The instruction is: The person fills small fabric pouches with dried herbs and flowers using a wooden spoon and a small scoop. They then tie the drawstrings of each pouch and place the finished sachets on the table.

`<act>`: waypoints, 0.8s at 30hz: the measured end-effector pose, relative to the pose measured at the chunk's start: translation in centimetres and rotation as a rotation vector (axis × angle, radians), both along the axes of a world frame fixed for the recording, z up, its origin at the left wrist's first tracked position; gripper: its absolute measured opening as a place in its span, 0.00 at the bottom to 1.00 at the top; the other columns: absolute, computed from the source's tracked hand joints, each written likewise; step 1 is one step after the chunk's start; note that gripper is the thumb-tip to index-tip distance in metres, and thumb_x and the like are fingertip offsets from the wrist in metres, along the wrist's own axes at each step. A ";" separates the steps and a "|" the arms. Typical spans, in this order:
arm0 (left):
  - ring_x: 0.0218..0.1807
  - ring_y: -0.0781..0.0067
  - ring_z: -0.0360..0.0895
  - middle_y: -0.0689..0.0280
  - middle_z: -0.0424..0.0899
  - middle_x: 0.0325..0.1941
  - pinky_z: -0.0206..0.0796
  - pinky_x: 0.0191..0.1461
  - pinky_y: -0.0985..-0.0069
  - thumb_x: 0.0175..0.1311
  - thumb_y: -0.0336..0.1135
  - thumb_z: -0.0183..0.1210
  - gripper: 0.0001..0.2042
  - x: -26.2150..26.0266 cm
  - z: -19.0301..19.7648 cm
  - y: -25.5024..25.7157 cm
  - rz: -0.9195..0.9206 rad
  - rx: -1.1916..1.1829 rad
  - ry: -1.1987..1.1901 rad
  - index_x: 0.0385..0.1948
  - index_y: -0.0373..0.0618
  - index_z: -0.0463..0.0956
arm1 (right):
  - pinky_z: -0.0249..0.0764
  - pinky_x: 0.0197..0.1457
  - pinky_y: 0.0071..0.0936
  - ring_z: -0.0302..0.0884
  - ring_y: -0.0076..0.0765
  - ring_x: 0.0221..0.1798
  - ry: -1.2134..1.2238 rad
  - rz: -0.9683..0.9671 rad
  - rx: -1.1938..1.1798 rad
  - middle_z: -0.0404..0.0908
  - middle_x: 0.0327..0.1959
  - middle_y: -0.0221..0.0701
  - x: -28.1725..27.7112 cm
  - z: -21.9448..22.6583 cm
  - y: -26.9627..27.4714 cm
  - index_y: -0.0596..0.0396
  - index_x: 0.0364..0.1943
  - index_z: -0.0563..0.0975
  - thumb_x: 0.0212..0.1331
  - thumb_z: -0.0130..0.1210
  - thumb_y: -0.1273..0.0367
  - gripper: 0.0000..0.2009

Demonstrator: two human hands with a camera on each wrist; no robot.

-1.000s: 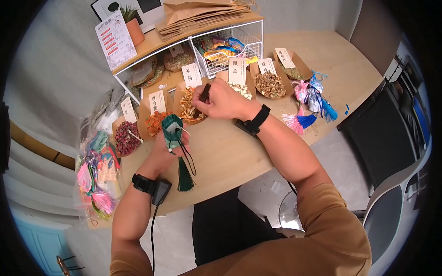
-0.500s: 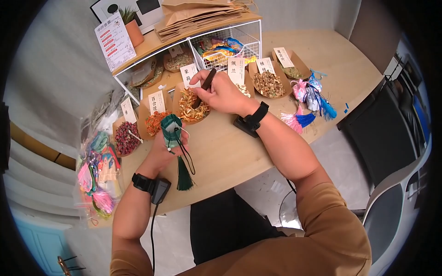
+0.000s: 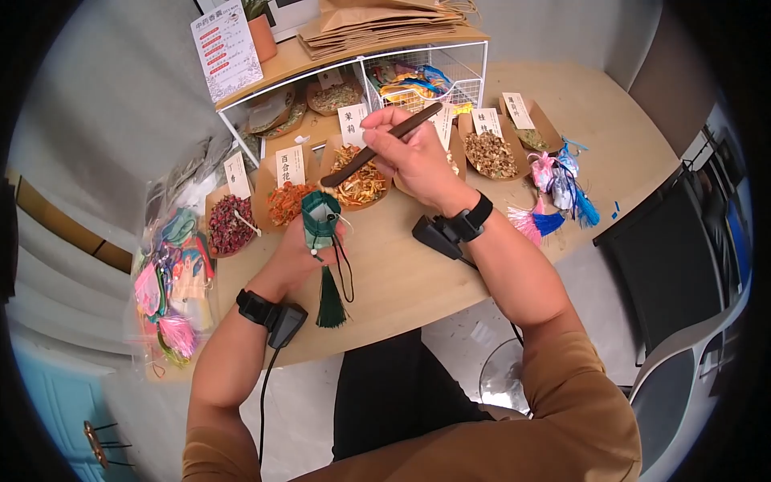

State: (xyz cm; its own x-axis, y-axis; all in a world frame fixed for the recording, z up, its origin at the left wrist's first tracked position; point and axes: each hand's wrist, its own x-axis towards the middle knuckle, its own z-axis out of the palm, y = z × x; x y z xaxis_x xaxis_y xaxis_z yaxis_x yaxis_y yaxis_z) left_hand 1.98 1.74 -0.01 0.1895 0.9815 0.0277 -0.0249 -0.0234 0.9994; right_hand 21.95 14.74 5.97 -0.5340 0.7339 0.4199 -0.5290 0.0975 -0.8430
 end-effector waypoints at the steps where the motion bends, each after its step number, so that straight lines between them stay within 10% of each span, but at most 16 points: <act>1: 0.42 0.76 0.77 0.70 0.75 0.43 0.74 0.43 0.75 0.49 0.29 0.69 0.26 0.1 0.1 -0.1 0.000 -0.006 -0.021 0.50 0.47 0.66 | 0.56 0.21 0.14 0.62 0.12 0.20 -0.046 0.002 0.012 0.70 0.21 0.19 -0.2 0.0 -0.4 0.58 0.40 0.74 0.62 0.58 0.71 0.07; 7: 0.41 0.77 0.77 0.70 0.76 0.43 0.75 0.45 0.75 0.48 0.29 0.70 0.27 0.3 0.0 0.2 -0.016 -0.012 -0.066 0.50 0.48 0.66 | 0.57 0.20 0.15 0.61 0.14 0.17 -0.087 0.037 -0.042 0.70 0.17 0.20 -0.5 -0.8 -0.2 0.57 0.31 0.76 0.63 0.58 0.68 0.07; 14: 0.40 0.77 0.77 0.69 0.76 0.43 0.75 0.44 0.75 0.50 0.27 0.68 0.28 0.2 -0.3 0.2 0.016 0.018 -0.025 0.54 0.47 0.66 | 0.64 0.23 0.20 0.67 0.18 0.17 -0.599 -0.596 0.427 0.75 0.16 0.24 0.9 -0.4 2.4 0.59 0.27 0.80 0.53 0.62 0.67 0.08; 24: 0.39 0.77 0.77 0.71 0.75 0.42 0.71 0.40 0.78 0.48 0.33 0.71 0.25 0.1 -0.3 0.0 -0.017 0.031 -0.043 0.47 0.48 0.67 | 0.70 0.25 0.30 0.75 0.36 0.18 -0.833 -0.512 0.566 0.77 0.15 0.39 0.8 0.8 0.6 0.63 0.22 0.79 0.52 0.60 0.69 0.10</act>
State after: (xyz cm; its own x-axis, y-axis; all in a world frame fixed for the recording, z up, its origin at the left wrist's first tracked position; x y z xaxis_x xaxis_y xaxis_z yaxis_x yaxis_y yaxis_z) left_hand 2.06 1.78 -0.31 0.2036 0.9768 0.0668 -0.0681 -0.0539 0.9962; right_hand 22.74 15.36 6.80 -0.4940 0.7639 0.4152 0.3894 0.6214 -0.6799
